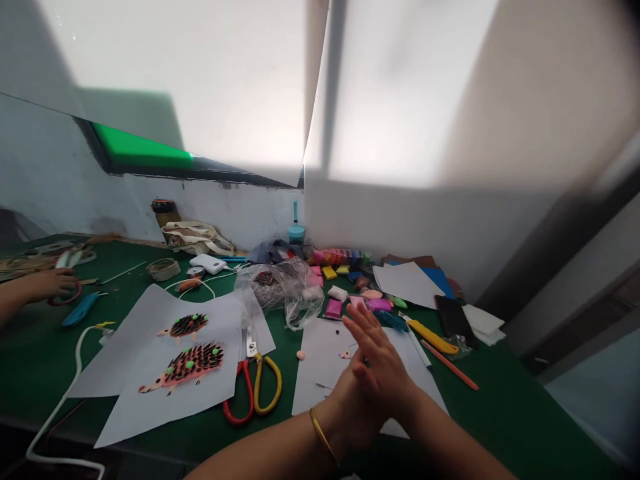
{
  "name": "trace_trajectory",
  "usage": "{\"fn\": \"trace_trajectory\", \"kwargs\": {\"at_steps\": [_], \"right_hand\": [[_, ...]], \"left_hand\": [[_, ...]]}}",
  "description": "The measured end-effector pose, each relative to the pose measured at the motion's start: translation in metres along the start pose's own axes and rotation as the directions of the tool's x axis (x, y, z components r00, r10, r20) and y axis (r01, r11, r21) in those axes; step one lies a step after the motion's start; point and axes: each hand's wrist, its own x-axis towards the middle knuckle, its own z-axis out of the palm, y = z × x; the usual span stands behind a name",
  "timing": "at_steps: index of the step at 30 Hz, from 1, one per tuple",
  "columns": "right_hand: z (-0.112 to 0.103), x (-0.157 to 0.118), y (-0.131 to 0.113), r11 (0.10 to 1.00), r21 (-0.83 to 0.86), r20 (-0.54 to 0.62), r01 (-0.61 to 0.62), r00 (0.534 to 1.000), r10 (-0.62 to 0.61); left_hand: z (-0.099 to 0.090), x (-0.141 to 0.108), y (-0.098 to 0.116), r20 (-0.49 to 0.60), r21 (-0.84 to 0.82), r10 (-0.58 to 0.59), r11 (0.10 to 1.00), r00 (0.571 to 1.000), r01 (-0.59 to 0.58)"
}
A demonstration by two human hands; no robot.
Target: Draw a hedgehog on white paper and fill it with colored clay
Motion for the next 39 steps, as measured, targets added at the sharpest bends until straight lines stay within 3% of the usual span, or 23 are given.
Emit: {"fn": "trace_trajectory", "kwargs": {"at_steps": [3,5,8,11,13,15,17,20,24,28,31,35,37,39], "right_hand": [[0.000,-0.008,0.012,0.998,-0.061,0.072,-0.010,0.997,0.014],[0.002,-0.015,0.004,0.999,-0.003,0.156,0.040,0.987,-0.039],[0.002,-0.015,-0.011,0.981,0.112,0.197,0.155,0.965,-0.175],[-0.002,-0.007,-0.007,0.995,0.078,0.086,0.061,0.994,-0.067],[-0.005,-0.006,0.000,1.000,0.015,0.048,-0.002,0.999,0.001],[-0.005,-0.010,0.001,1.000,0.013,0.084,0.021,0.996,-0.022],[-0.005,-0.014,-0.005,0.995,0.080,0.116,0.062,0.991,-0.071],[-0.004,-0.015,-0.013,0.985,0.162,0.133,0.061,0.988,-0.083],[-0.006,-0.010,0.002,0.999,0.050,0.052,0.005,0.999,-0.008],[-0.007,-0.015,0.007,0.999,-0.013,0.152,0.037,0.988,-0.034],[-0.007,-0.014,-0.005,0.994,0.088,0.215,0.070,0.973,-0.088],[-0.007,-0.007,-0.005,0.999,0.051,0.134,0.013,0.991,-0.020],[-0.004,-0.009,-0.002,1.000,0.003,0.138,-0.005,0.990,0.004],[0.000,-0.014,-0.002,1.000,0.018,0.160,0.016,0.987,-0.019]], "left_hand": [[-0.001,0.007,0.017,0.097,-0.032,-0.233,0.971,0.968,0.237],[-0.003,0.017,0.023,0.029,-0.093,-0.189,0.977,0.982,0.191],[-0.005,0.026,0.012,-0.001,-0.042,-0.159,0.986,0.987,0.159],[-0.002,0.021,0.001,0.012,-0.026,-0.120,0.992,0.993,0.120],[0.001,0.019,0.007,0.041,-0.020,-0.138,0.990,0.990,0.138],[0.002,0.020,0.020,0.066,-0.037,-0.217,0.975,0.974,0.220],[0.003,0.023,0.028,0.017,-0.074,-0.199,0.977,0.980,0.200],[0.005,0.021,0.018,-0.055,-0.047,-0.162,0.986,0.985,0.159],[0.004,0.012,0.001,-0.047,-0.035,-0.161,0.987,0.986,0.159],[-0.003,0.017,0.013,0.019,-0.066,-0.229,0.971,0.973,0.230],[-0.006,0.021,0.012,-0.014,-0.059,-0.139,0.989,0.990,0.138],[-0.006,0.017,-0.001,-0.037,-0.043,-0.016,0.999,0.999,0.014],[-0.006,0.018,0.003,0.026,-0.037,-0.128,0.991,0.991,0.129],[-0.007,0.021,0.010,0.037,-0.044,-0.145,0.988,0.989,0.147]]}}
